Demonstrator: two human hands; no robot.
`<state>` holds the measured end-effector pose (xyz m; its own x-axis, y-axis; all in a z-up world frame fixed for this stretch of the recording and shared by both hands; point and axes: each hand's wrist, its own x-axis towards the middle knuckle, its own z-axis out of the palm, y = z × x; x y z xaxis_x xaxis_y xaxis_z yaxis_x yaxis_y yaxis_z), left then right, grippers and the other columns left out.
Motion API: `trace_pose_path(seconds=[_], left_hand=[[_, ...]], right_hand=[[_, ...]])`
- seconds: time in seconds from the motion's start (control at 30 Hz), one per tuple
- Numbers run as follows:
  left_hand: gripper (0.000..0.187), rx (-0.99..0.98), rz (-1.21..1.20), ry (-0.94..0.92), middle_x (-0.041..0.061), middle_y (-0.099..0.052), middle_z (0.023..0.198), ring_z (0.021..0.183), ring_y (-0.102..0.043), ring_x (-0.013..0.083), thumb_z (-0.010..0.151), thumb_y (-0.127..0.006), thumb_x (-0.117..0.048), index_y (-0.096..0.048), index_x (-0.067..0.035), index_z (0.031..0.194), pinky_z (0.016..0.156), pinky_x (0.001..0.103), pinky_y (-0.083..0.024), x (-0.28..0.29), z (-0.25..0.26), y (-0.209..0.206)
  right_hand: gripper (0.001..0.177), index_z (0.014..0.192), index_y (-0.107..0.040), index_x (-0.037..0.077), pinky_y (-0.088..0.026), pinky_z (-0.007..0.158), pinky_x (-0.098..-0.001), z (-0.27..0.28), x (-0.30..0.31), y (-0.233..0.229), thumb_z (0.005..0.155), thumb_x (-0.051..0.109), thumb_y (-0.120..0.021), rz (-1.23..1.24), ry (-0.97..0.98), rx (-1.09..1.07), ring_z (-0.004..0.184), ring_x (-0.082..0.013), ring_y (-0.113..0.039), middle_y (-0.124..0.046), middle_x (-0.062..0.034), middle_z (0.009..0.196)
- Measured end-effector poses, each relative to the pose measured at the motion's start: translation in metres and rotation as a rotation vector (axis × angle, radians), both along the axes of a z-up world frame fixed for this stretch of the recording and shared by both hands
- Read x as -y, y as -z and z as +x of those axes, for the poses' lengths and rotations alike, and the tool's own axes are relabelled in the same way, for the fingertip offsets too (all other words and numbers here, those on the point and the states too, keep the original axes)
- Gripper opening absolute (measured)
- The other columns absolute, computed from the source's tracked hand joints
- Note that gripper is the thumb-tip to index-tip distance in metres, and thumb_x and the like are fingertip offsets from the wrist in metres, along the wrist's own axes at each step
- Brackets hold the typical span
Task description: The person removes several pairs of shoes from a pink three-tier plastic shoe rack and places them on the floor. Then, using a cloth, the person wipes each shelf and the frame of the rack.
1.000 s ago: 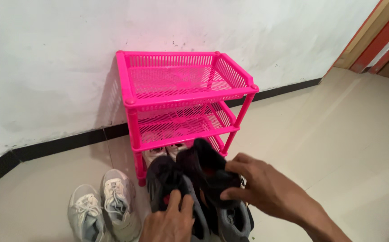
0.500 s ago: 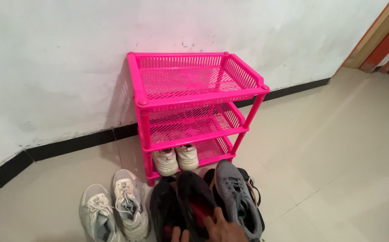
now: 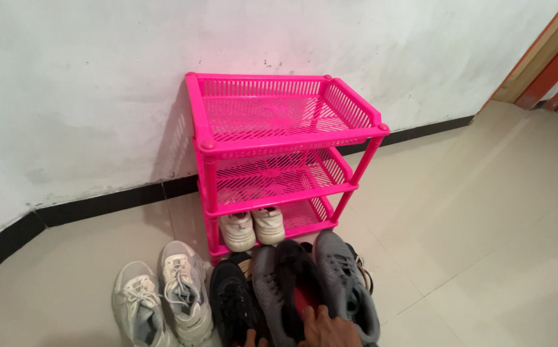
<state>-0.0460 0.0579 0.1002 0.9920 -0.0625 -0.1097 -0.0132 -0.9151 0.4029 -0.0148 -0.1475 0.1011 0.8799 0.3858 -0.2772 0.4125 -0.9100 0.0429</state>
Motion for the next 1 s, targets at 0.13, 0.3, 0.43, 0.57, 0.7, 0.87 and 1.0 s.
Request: trace_pose_path(seconds=[0.13, 0.3, 0.43, 0.57, 0.7, 0.87, 1.0], left_hand=[[0.043, -0.03, -0.077, -0.044, 0.019, -0.069, 0.105, 0.09, -0.067, 0.0382, 0.088, -0.07, -0.044, -0.063, -0.007, 0.108, 0.079, 0.051, -0.055, -0.016, 0.001, -0.05], [0.05, 0.018, -0.041, -0.167, 0.02, -0.07, 0.106, 0.101, -0.07, 0.0423, 0.088, -0.071, -0.048, -0.062, -0.004, 0.11, 0.088, 0.053, -0.057, -0.066, 0.034, -0.105], [0.057, 0.081, -0.02, -0.351, 0.025, -0.069, 0.109, 0.101, -0.071, 0.0438, 0.087, -0.073, -0.042, -0.055, 0.002, 0.118, 0.087, 0.054, -0.057, -0.112, 0.085, -0.117], [0.068, 0.15, -0.064, -0.323, 0.029, -0.067, 0.11, 0.1, -0.069, 0.0465, 0.084, -0.075, -0.04, -0.048, 0.005, 0.128, 0.084, 0.055, -0.057, -0.127, 0.13, -0.103], [0.047, 0.165, -0.133, -0.386, 0.025, -0.073, 0.104, 0.1, -0.071, 0.0455, 0.094, -0.065, -0.034, -0.054, 0.0, 0.125, 0.086, 0.056, -0.057, -0.125, 0.154, -0.091], [0.037, 0.223, -0.143, -0.403, 0.025, -0.073, 0.1, 0.097, -0.07, 0.0478, 0.095, -0.065, -0.033, -0.06, -0.004, 0.118, 0.085, 0.057, -0.056, -0.125, 0.151, -0.087], [0.038, 0.303, -0.144, -0.376, 0.026, -0.072, 0.097, 0.094, -0.07, 0.049, 0.094, -0.065, -0.031, -0.059, -0.005, 0.12, 0.082, 0.058, -0.055, -0.118, 0.153, -0.082]], right_hand=[[0.032, 0.117, -0.054, 0.012, -0.058, 0.046, -0.0515, -0.002, -0.015, -0.028, 0.102, 0.039, -0.062, 0.023, 0.034, 0.138, 0.066, -0.0355, -0.072, -0.06, -0.0151, 0.098], [0.065, 0.13, -0.056, 0.013, -0.057, 0.077, -0.0529, 0.009, -0.031, -0.161, 0.076, 0.043, -0.078, 0.423, 0.208, 0.157, 0.09, -0.0432, -0.07, -0.064, -0.0194, 0.119], [0.054, 0.127, -0.057, 0.004, -0.058, 0.082, -0.05, 0.079, -0.003, -0.2, 0.088, 0.038, -0.071, 0.654, 0.207, 0.422, 0.098, -0.0406, -0.073, -0.072, -0.0254, 0.107], [0.102, 0.152, -0.011, -0.012, -0.056, 0.092, -0.0496, 0.186, 0.045, -0.163, 0.091, 0.038, -0.077, 0.64, 0.475, 0.348, 0.108, -0.0513, -0.067, -0.061, -0.0426, 0.114], [0.093, 0.156, -0.011, -0.003, -0.053, 0.091, -0.0481, 0.243, 0.066, -0.129, 0.095, 0.031, -0.073, 0.94, 0.599, 0.359, 0.112, -0.0457, -0.063, -0.057, -0.0379, 0.124], [0.067, 0.157, -0.032, 0.007, -0.057, 0.091, -0.042, 0.261, 0.046, -0.137, 0.099, 0.027, -0.059, 1.079, 0.696, 0.339, 0.108, -0.0317, -0.073, -0.072, -0.0256, 0.119], [0.066, 0.157, -0.031, 0.007, -0.056, 0.09, -0.0417, 0.268, 0.046, -0.142, 0.099, 0.021, -0.06, 1.141, 0.638, 0.361, 0.109, -0.0297, -0.072, -0.07, -0.0242, 0.121]])
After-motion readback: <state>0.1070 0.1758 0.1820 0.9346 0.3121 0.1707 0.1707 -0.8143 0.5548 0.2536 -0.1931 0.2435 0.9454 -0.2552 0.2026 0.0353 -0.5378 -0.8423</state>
